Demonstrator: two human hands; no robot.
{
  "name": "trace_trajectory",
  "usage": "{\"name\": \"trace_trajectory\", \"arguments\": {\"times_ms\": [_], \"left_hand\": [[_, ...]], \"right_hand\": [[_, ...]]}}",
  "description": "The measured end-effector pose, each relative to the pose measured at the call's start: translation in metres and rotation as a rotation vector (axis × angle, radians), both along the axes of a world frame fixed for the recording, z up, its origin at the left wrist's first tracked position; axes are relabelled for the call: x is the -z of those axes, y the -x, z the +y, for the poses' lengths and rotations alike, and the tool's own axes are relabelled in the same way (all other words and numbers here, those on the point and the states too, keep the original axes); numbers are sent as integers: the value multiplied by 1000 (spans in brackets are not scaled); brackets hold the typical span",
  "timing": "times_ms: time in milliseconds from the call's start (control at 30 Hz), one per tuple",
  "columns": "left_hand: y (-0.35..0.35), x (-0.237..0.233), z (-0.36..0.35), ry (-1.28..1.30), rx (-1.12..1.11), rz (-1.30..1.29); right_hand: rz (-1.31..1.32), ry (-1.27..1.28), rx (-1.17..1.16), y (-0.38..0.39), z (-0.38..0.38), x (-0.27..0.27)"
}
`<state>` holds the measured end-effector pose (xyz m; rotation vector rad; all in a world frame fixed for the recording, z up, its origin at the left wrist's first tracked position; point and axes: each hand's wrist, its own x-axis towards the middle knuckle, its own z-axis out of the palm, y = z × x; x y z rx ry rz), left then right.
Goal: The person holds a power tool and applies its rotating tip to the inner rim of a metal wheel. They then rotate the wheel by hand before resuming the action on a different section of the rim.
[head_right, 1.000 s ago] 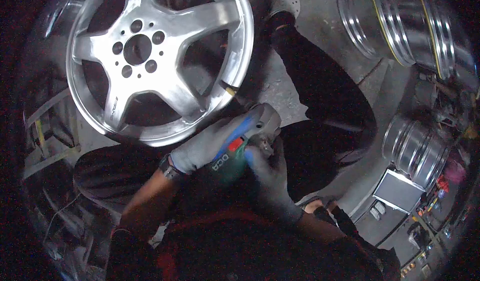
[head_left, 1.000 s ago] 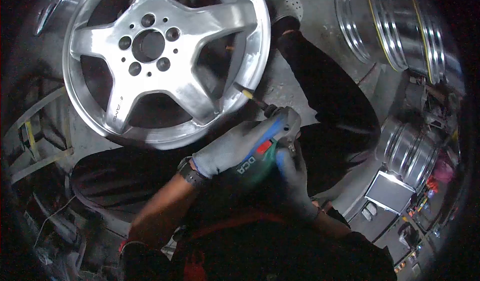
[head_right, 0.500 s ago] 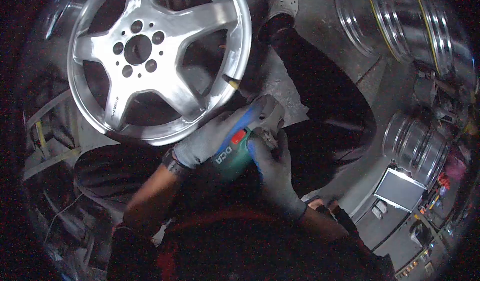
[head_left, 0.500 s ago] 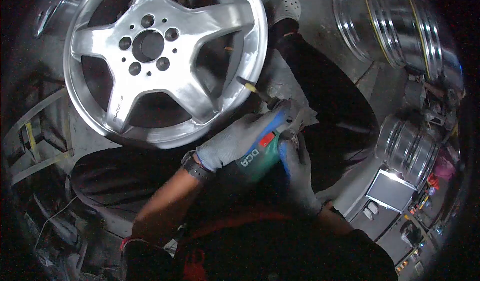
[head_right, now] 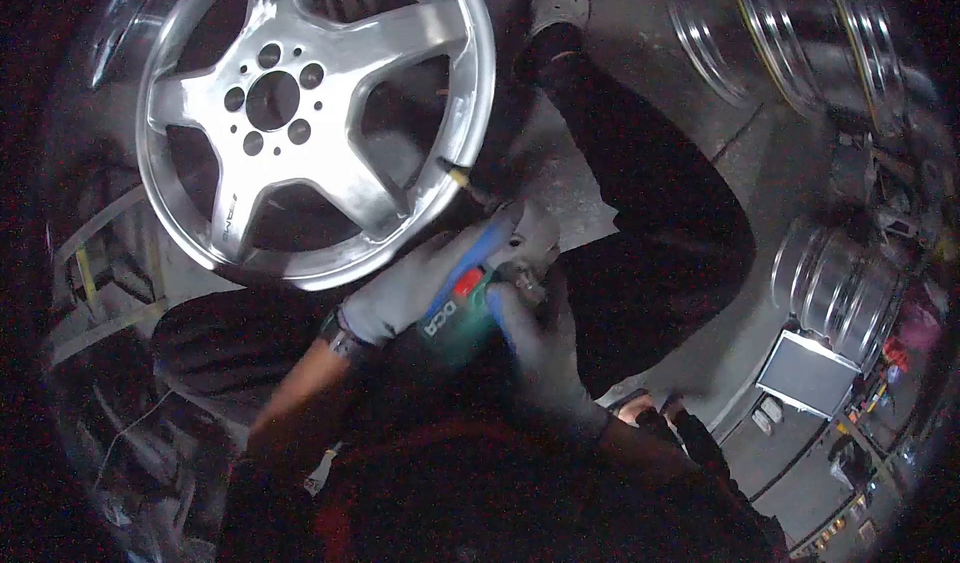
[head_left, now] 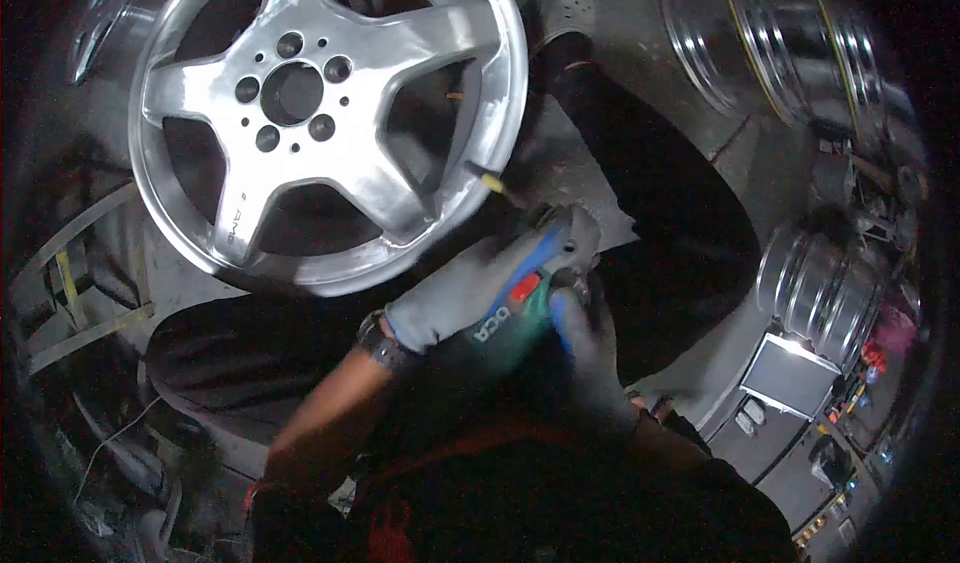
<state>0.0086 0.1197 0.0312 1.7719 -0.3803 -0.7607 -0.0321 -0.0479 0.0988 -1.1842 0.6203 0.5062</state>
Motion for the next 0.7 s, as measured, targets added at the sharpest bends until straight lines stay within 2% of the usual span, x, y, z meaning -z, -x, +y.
{"name": "trace_trajectory", "arguments": {"times_ms": [33, 67, 133, 167, 300, 467, 533, 700], "left_hand": [[-7, -6, -1, -134, 86, 30], [-2, 2, -3, -133, 88, 31], [8, 24, -8, 158, -103, -210], [13, 25, -6, 157, -101, -211], [45, 18, 3, 161, -171, -53], [48, 14, 6, 174, -171, 57], [36, 21, -2, 109, -165, -192], [14, 18, -10, 126, -112, -143]], "right_hand": [[0, 2, 2, -3, -1, 0], [3, 13, 26, -5, -1, 0], [4, 21, 52, -1, -5, 5], [9, 47, 7, 9, -10, 13], [58, 94, -96, 28, -5, 14], [67, -15, -3, 29, -2, 10], [21, -68, -8, 19, -5, 6], [14, 176, -32, 0, -8, -6]]}}
